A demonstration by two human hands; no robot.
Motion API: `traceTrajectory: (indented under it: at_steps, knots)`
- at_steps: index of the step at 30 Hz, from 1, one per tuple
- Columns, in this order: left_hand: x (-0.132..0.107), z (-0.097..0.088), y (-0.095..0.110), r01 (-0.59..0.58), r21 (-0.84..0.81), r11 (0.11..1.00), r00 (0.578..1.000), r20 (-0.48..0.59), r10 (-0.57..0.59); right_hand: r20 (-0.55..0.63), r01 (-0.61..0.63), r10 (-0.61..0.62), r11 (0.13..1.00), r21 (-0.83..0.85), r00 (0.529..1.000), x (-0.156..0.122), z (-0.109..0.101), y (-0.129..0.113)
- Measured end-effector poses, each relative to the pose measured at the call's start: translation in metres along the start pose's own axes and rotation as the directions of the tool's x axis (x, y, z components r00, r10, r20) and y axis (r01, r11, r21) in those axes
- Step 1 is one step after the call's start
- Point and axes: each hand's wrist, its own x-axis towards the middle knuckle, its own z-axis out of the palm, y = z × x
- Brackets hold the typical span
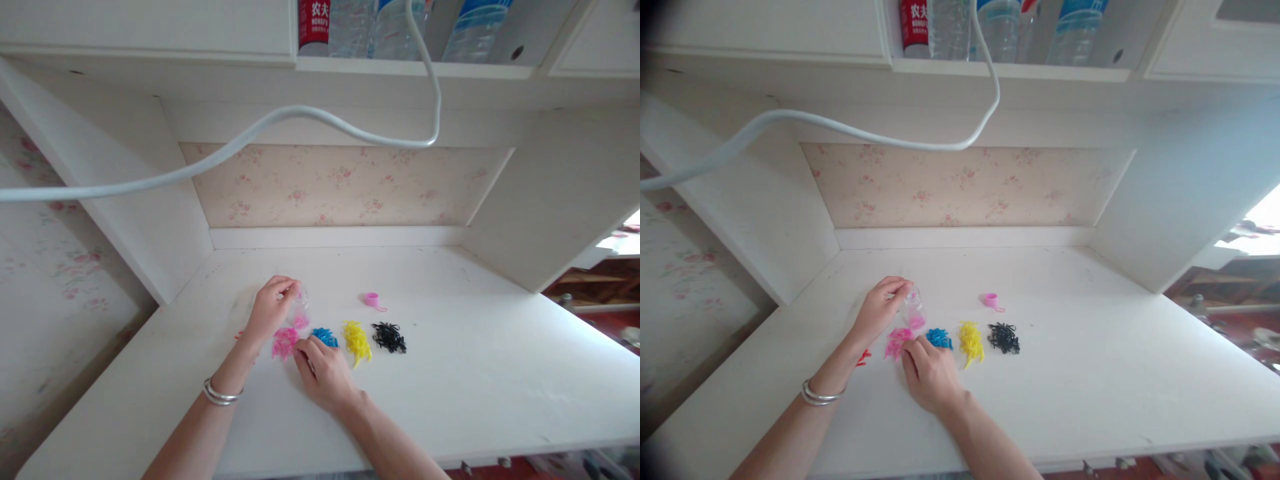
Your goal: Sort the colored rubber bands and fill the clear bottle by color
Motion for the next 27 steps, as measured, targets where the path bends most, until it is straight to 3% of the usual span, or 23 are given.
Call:
traceTrajectory:
  at_steps: [10,15,18,22,27]
  knots:
    - [-0.012,-0.017,-0.007,0.068,0.015,0.998,0.997,-0.041,-0.068,-0.006,-0.034,0.034,0.999,0.020,0.999,0.000,0.001,0.003]
    - [-0.047,-0.021,-0.023,0.089,0.120,0.989,0.987,0.125,-0.104,-0.027,-0.071,0.073,0.995,0.068,0.997,0.001,0.001,0.003]
    - [-0.064,-0.017,-0.030,0.043,0.249,0.967,0.970,0.221,-0.101,-0.041,-0.084,0.087,0.993,0.079,0.995,0.001,0.003,0.004]
    - [-0.069,-0.014,-0.031,-0.060,0.421,0.905,0.963,0.263,-0.058,-0.056,-0.108,0.112,0.991,0.081,0.992,0.000,0.003,0.005]
    - [-0.070,-0.019,-0.025,-0.103,0.496,0.862,0.949,0.307,-0.063,-0.062,-0.112,0.118,0.990,0.086,0.991,-0.001,0.003,0.006]
